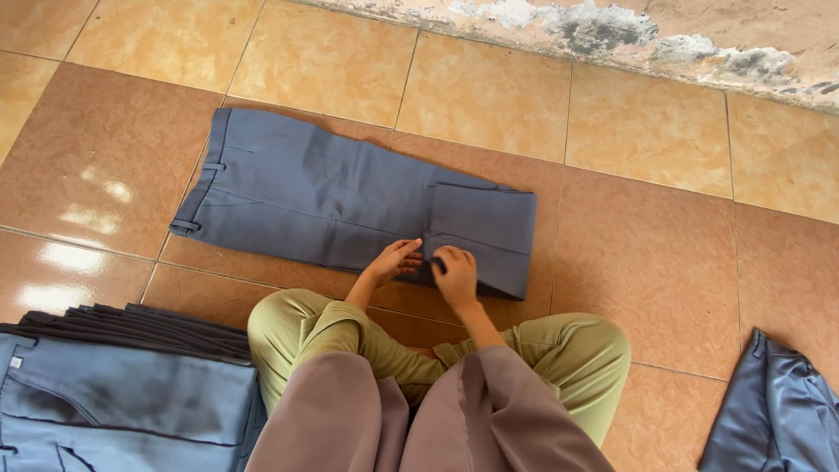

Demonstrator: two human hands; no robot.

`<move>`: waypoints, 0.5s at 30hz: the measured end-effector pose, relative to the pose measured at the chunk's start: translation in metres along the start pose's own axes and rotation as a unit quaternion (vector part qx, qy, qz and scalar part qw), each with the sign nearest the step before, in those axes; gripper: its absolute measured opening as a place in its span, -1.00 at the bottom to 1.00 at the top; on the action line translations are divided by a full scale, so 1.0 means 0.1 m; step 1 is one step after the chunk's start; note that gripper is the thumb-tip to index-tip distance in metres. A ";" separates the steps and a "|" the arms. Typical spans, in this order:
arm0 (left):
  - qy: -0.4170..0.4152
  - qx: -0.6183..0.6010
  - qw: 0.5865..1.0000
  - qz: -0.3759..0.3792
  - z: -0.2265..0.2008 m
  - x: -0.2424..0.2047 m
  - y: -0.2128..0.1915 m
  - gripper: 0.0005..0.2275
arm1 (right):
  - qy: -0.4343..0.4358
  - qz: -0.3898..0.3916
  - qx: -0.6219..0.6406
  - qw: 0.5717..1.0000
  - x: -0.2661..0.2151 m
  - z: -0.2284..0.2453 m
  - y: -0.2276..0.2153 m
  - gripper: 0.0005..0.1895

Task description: Folding pants into a rectangular shape and stacking them on the floor.

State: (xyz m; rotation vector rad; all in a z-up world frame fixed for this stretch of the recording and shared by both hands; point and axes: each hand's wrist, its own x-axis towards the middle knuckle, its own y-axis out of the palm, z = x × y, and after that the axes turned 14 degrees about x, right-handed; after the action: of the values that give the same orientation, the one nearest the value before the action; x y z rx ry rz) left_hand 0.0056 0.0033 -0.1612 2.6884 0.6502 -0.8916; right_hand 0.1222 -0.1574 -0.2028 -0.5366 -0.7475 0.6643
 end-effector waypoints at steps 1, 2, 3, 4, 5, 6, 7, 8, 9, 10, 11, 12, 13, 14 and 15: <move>0.000 -0.001 1.000 0.000 0.18 0.21 -0.03 -0.29 | -0.001 0.001 -0.001 1.000 -0.01 0.03 0.09 -0.74; 0.014 -0.004 0.999 -0.049 0.37 0.41 -0.06 -0.43 | -0.026 0.021 -0.025 0.999 -0.03 0.07 0.18 -0.73; 0.028 -0.006 0.995 -0.097 0.56 0.61 -0.08 -0.49 | -0.052 0.042 -0.050 0.997 -0.05 0.11 0.27 -0.72; 0.027 -0.007 0.995 -0.097 0.63 0.72 -0.14 -0.49 | -0.052 0.043 -0.050 0.996 -0.04 0.16 0.26 -0.72; 0.034 0.068 0.988 -0.135 0.72 0.82 -0.21 -0.52 | -0.043 0.080 -0.045 0.995 -0.05 0.21 0.25 -0.75; 0.041 0.142 0.974 -0.171 0.80 0.92 -0.27 -0.54 | -0.033 0.117 -0.040 0.992 -0.05 0.26 0.24 -0.76; 0.041 0.141 0.974 -0.171 0.76 0.91 -0.32 -0.54 | -0.034 0.117 -0.040 0.992 -0.05 0.26 0.20 -0.76; 0.098 0.124 0.968 -0.197 0.71 0.91 -0.36 -0.56 | -0.015 0.134 -0.036 0.990 -0.05 0.25 0.16 -0.68; 0.153 0.106 0.957 -0.220 0.68 0.91 -0.40 -0.58 | 0.004 0.149 -0.033 0.988 -0.06 0.24 0.11 -0.61; 0.154 0.105 0.958 -0.219 0.66 0.97 -0.49 -0.58 | 0.005 0.149 -0.034 0.988 -0.05 0.19 0.03 -0.61; 0.171 0.119 0.937 -0.282 0.66 1.02 -0.58 -0.63 | 0.026 0.142 -0.042 0.989 -0.05 0.14 -0.06 -0.61; 0.188 0.133 0.911 -0.343 0.65 1.08 -0.67 -0.67 | 0.047 0.135 -0.050 0.989 -0.04 0.08 -0.15 -0.61; 0.188 0.132 0.911 -0.342 0.58 0.96 -0.73 -0.67 | 0.047 0.135 -0.051 0.988 -0.03 0.04 -0.25 -0.61; 0.155 0.195 0.871 -0.425 0.51 0.84 -0.79 -0.69 | 0.081 0.106 -0.069 0.989 -0.01 0.00 -0.35 -0.62; 0.120 0.255 0.818 -0.502 0.45 0.73 -0.86 -0.70 | 0.114 0.077 -0.086 0.987 0.00 -0.04 -0.44 -0.63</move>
State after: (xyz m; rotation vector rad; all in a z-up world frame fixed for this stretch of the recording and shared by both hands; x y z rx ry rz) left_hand -0.0062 0.0869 -0.2475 2.8204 2.3145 -1.0164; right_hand 0.1405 -0.1876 -0.1761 -0.8217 -0.5548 0.6718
